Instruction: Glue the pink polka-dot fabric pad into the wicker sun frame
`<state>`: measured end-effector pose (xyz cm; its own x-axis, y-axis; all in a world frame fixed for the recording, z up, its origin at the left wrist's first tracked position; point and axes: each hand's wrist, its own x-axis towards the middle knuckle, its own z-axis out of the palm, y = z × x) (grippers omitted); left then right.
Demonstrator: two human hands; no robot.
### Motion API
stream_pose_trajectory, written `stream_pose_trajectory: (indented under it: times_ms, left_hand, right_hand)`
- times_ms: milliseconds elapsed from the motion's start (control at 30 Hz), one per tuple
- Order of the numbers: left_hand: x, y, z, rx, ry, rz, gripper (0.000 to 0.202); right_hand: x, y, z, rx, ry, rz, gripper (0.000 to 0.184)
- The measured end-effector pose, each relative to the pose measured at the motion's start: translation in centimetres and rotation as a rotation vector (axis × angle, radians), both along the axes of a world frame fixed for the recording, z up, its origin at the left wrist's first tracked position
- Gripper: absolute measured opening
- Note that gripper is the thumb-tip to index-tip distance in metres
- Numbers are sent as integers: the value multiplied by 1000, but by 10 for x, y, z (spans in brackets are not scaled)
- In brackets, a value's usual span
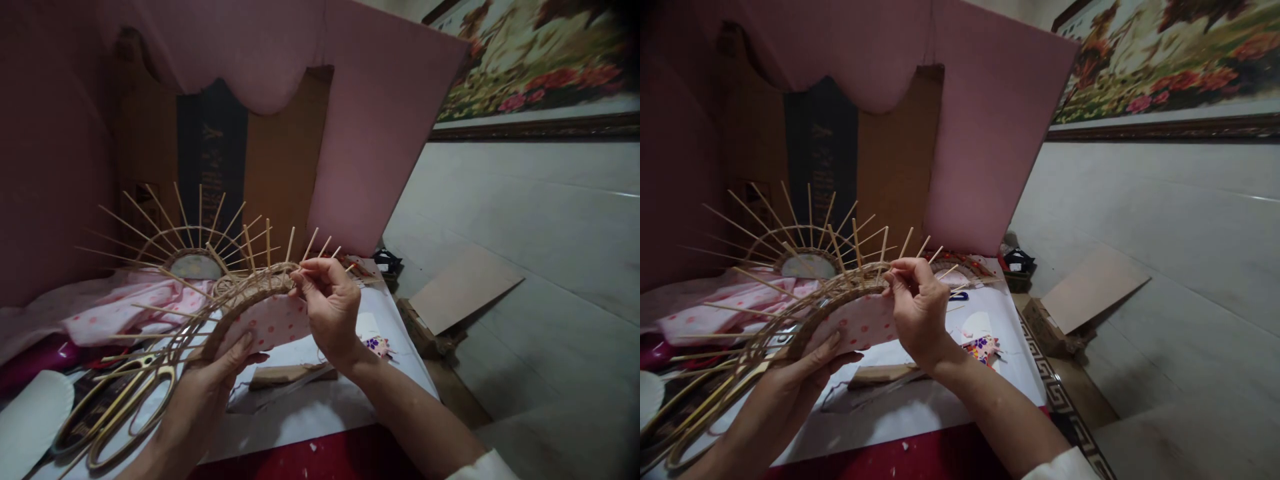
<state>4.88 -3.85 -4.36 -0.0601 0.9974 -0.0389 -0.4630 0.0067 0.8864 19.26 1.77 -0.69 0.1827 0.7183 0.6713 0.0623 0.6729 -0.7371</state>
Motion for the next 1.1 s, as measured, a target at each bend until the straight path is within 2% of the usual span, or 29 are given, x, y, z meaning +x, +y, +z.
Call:
stream_pose_trajectory:
  times_ms: [233, 433, 533, 667, 967, 1100]
  left_hand:
    - [1, -1, 2, 0, -4, 10, 59]
    - [0, 0, 0, -10, 0, 9, 54]
    - [0, -1, 2, -3, -4, 11, 53]
    - [1, -2, 4, 3, -2, -13, 53]
    - [-1, -1, -1, -11, -15, -13, 49]
    - [-1, -1, -1, -13, -14, -9, 48]
  right_hand:
    - [1, 1, -5, 50, -141, -123, 7]
    - [1, -3, -3, 151, -258, -245, 11]
    - [0, -4, -2, 103, -238, -232, 13]
    - [-1, -3, -3, 27, -239, -182, 2]
    - [0, -13, 8, 110, -271, -286, 6]
    - [-2, -12, 5, 32, -308, -226, 5]
